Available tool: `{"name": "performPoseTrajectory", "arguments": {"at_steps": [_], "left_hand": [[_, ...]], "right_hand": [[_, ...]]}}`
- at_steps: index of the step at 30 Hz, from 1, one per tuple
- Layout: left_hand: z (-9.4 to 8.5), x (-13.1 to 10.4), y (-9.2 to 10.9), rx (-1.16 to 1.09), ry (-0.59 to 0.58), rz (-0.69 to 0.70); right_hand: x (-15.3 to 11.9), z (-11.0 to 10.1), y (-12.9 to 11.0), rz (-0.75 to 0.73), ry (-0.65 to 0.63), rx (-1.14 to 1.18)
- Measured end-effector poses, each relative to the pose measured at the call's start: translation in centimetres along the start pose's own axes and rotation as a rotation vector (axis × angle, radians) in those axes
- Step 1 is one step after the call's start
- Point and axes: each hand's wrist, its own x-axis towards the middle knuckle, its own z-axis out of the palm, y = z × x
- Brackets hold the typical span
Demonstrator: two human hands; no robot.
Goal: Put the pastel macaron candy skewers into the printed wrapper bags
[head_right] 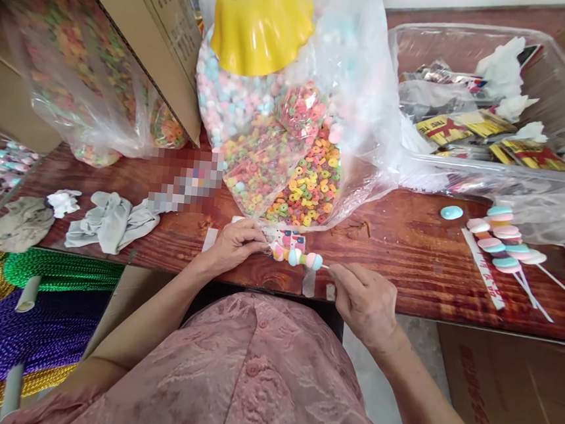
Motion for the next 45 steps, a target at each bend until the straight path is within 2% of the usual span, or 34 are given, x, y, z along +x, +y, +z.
{"name": "performPoseTrajectory", "arguments": {"at_steps": [4, 6, 8, 11, 15, 20, 22, 25, 30, 33, 35, 40, 45], "left_hand": [[-0.3, 0.0, 0.5, 0.114, 0.056, 0.222], [-0.4, 0.1, 0.9, 0.104, 0.015, 0.308], [-0.4, 0.2, 1.2, 0.077, -0.041, 0.337], [-0.3, 0.0, 1.5, 0.023, -0.074, 0.284], [-0.3, -0.1, 2.2, -0.091, -0.091, 0.105], [-0.2, 0.2, 3.8, -0.095, -0.238, 0.065], [-0.1, 0.3, 4.4, -0.062, -0.289, 0.005], [0.1, 0.3, 5.2, 0.012, -0.342, -0.056], [0.6, 0.4, 5.6, 0.114, -0.407, -0.037], [0.8, 0.4, 5.4, 0.231, -0.399, -0.058], [0.8, 0.3, 5.2, 0.308, -0.369, -0.063], [0.7, 0.5, 5.2, 0.379, -0.299, -0.046], [0.6, 1.2, 5.9, 0.332, -0.32, -0.105]], "right_hand": [[0.6, -0.5, 0.1, -0.023, 0.057, -0.023], [0.9, -0.9, 0.1, -0.058, 0.071, 0.013], [1.2, -1.2, 0.1, -0.059, 0.093, 0.063], [1.6, -1.5, 0.2, -0.049, 0.104, 0.131], [2.1, -1.8, 0.4, -0.085, 0.088, 0.171], [2.8, -2.1, 0.7, -0.158, 0.132, 0.138], [3.1, -2.3, 0.8, -0.223, 0.13, 0.106], [4.0, -2.6, 0.7, -0.325, 0.071, 0.055], [6.2, -3.3, 0.5, -0.397, -0.076, 0.002], [7.1, -3.5, 1.2, -0.332, -0.236, -0.044], [7.4, -3.3, 1.9, -0.282, -0.288, -0.021], [7.3, -3.1, 2.7, -0.263, -0.28, 0.053], [7.7, -3.9, 1.4, -0.348, -0.314, -0.035]]}}
